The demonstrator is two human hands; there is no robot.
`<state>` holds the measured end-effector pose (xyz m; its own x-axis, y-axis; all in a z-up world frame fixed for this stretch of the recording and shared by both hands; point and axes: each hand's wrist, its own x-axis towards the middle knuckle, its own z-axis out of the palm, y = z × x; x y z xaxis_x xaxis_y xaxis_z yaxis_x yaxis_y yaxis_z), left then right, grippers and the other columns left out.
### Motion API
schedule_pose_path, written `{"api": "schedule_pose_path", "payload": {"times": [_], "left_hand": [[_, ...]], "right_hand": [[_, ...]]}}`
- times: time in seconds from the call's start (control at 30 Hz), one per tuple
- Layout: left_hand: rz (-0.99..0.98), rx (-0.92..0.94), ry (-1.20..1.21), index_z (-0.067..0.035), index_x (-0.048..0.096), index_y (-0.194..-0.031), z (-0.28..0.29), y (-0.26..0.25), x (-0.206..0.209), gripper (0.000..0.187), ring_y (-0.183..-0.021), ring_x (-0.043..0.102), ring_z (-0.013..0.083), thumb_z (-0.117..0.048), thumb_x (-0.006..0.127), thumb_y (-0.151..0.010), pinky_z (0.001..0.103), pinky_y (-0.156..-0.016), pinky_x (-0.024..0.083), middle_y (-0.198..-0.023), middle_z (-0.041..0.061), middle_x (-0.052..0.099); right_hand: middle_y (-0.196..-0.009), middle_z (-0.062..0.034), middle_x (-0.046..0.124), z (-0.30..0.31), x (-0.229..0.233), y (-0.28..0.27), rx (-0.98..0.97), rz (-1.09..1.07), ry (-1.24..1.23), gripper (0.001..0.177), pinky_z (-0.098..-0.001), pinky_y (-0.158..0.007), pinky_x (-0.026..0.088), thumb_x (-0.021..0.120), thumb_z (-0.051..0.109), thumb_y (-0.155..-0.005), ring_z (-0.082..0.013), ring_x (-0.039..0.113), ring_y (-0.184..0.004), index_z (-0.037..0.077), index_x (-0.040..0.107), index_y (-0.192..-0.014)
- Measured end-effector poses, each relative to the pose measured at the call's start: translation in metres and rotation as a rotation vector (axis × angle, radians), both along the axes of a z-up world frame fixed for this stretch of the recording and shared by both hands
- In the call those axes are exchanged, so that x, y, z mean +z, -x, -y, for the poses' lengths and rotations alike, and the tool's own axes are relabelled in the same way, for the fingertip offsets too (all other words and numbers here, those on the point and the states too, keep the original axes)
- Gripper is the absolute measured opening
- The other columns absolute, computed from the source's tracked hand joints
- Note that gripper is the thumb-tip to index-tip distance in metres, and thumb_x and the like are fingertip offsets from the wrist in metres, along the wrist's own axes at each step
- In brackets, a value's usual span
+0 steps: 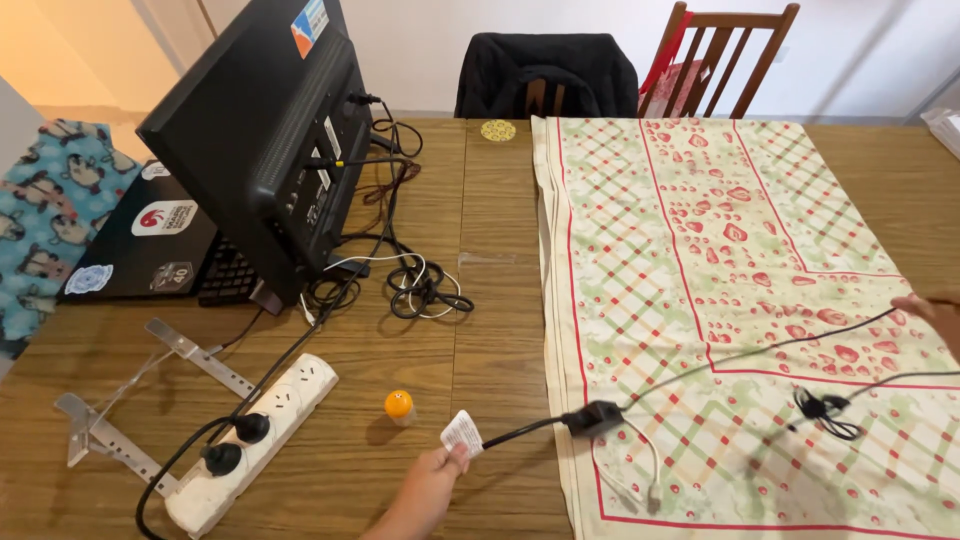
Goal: Organizing and managing various computer and electronic cables on a desk.
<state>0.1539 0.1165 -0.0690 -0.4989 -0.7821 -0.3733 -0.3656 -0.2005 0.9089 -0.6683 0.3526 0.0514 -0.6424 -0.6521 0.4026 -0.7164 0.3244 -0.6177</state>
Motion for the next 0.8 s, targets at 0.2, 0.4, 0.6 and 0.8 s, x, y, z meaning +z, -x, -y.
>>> {"api": "schedule_pose_path", "payload": {"times": [0.2, 0.4, 0.6, 0.8], "left_hand": [[0.065, -0.02, 0.016, -0.014, 0.067, -0.067, 0.007, 0.002, 0.003, 0.044, -0.071, 0.059, 0.013, -0.042, 0.056, -0.1, 0.03, -0.073, 0.042, -0.071, -0.002, 0.07], [-0.189, -0.032, -0.045, -0.014, 0.069, -0.072, 0.004, 0.004, -0.056, 0.038, -0.062, 0.042, 0.0106, -0.033, 0.057, -0.102, 0.028, -0.064, 0.031, -0.064, -0.004, 0.053], [-0.232, -0.075, -0.113, -0.014, 0.071, -0.078, -0.012, 0.008, 0.005, 0.032, -0.068, 0.046, 0.0105, -0.032, 0.061, -0.102, 0.025, -0.071, 0.036, -0.069, -0.003, 0.055], [-0.379, -0.051, -0.208, -0.012, 0.067, -0.074, -0.023, 0.016, 0.013, 0.036, -0.059, 0.035, 0.0072, -0.032, 0.063, -0.103, 0.024, -0.061, 0.024, -0.061, -0.005, 0.046]], "right_hand": [[-0.106, -0.0103, 0.081, -0.009, 0.02, -0.125, -0.287, -0.545, -0.676, 0.033, -0.0357, -0.085, 0.055, 0.062, 0.053, -0.106, -0.0267, 0.077, -0.093, 0.029, 0.084, -0.114], [-0.099, 0.0005, 0.077, 0.048, 0.035, -0.292, -0.173, -0.351, -0.911, 0.032, -0.0203, -0.058, 0.056, 0.044, 0.037, -0.113, -0.0092, 0.068, -0.066, 0.038, 0.071, -0.129], [-0.167, -0.0232, 0.02, 0.103, -0.068, -0.381, 0.268, -0.393, -0.726, 0.11, -0.0632, -0.117, 0.022, 0.076, 0.064, -0.077, -0.0375, 0.013, -0.159, 0.023, 0.02, -0.163], [-0.165, 0.0198, 0.035, 0.134, -0.064, -0.479, 0.492, -0.013, -0.78, 0.116, -0.0606, -0.127, 0.007, 0.099, 0.065, -0.064, -0.0161, 0.023, -0.157, 0.041, 0.033, -0.156]]}}
